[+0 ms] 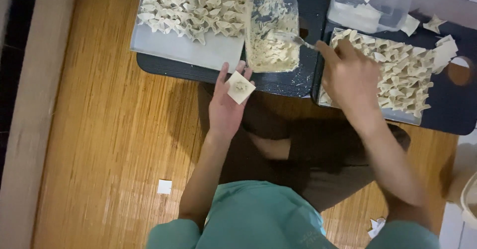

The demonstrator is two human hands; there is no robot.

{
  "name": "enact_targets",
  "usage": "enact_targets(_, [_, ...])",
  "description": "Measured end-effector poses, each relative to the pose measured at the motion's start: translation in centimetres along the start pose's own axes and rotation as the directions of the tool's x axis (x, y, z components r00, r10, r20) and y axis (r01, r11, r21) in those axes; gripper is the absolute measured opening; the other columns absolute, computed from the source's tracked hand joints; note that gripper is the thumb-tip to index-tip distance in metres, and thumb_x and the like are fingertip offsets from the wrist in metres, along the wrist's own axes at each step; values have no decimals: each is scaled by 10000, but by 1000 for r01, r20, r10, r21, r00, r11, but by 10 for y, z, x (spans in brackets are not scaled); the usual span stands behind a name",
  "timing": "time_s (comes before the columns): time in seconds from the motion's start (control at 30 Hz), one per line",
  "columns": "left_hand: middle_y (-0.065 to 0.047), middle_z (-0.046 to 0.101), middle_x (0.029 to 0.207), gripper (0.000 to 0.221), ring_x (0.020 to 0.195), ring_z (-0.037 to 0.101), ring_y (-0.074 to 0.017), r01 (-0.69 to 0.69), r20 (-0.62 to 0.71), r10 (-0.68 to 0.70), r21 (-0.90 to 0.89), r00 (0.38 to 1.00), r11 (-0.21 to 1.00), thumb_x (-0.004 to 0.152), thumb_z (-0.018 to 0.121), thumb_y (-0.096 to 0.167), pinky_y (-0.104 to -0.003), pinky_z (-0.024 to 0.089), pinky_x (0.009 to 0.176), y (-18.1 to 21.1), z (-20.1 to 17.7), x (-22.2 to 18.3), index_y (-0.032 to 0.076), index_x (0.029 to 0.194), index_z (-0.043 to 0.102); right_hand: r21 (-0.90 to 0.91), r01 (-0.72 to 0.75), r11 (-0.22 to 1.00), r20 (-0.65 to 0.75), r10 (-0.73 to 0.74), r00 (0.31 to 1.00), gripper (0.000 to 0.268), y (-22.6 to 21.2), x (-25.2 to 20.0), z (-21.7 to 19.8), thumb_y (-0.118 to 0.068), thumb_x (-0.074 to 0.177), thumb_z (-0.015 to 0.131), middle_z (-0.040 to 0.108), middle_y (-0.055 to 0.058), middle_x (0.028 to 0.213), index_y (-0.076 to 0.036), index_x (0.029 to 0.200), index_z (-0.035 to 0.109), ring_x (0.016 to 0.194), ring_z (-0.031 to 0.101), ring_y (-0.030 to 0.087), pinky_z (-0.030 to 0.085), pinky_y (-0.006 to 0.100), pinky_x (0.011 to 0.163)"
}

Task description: Filling square wrappers with a paste and folding them into decorative star-shaped dumplings.

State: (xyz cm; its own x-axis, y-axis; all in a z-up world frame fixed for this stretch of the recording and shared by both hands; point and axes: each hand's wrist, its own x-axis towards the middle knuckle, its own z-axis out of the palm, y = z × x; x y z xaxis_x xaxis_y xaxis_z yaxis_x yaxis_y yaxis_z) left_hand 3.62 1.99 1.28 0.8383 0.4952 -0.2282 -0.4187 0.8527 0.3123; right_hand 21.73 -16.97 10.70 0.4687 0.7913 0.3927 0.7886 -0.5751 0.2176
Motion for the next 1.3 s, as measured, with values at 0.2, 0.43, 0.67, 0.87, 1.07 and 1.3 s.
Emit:
enact_targets(0.2, [-300, 397, 1595, 702, 1464, 421, -442, 73, -17, -74, -69, 997, 995, 942, 678, 123, -470, 433, 1135, -5, -5, -5, 120, 1558, 343, -399, 221, 890, 203, -150, 968, 50, -8, 45, 4, -196, 928, 732, 654, -56, 831, -239, 947, 715, 683, 614, 58, 490, 202, 518])
enact_targets(0.43, [-296, 373, 1613, 725, 1455, 432, -437, 102, -4, -102, -59, 995, 993, 929, 684, 119, -483, 435, 1125, -4, -5, -11, 118, 1559, 325, -491, 328, 808, 317, -184, 930, 376, -7, 75, -4, -121, 945, 670, 457, -126, 676, -268, 623, 542, 629, 365, 36, 322, 170, 520])
enact_targets(0.67, [-282, 363, 1624, 724, 1463, 420, -440, 123, -9, -124, -66, 992, 990, 918, 670, 85, -506, 416, 1154, -7, -4, -12, 131, 1564, 346, -400, 375, 836, 550, -109, 828, 408, -10, 95, 2, -169, 968, 613, 474, -92, 599, -235, 566, 599, 544, 514, 82, 404, 234, 536])
enact_targets(0.87, [-279, 365, 1621, 719, 1448, 435, -435, 132, -20, -133, -48, 991, 990, 941, 629, 68, -491, 428, 1145, -4, 0, -13, 136, 1583, 311, -242, 309, 920, 592, -112, 798, 472, 7, 96, 17, -259, 1077, 518, 470, -66, 558, -193, 619, 611, 518, 531, 121, 444, 262, 506])
enact_targets(1.07, [-266, 339, 1638, 737, 1460, 416, -449, 134, 13, -133, -30, 991, 991, 939, 638, 75, -507, 411, 1163, -7, -6, -11, 139, 1589, 296, 2, 180, 984, 465, -160, 871, 278, 40, 84, 43, -410, 1096, 604, 676, 24, 565, -265, 1123, 840, 563, 676, 232, 592, 382, 512])
enact_targets(1.3, [-238, 330, 1652, 730, 1446, 436, -446, 158, 0, -158, -31, 988, 987, 940, 616, 46, -478, 456, 1104, -8, -6, -9, 144, 1585, 288, 263, 21, 965, 493, -153, 857, 295, 48, 74, 47, -355, 1114, 626, 632, 51, 463, -166, 1127, 853, 429, 567, 180, 481, 324, 483])
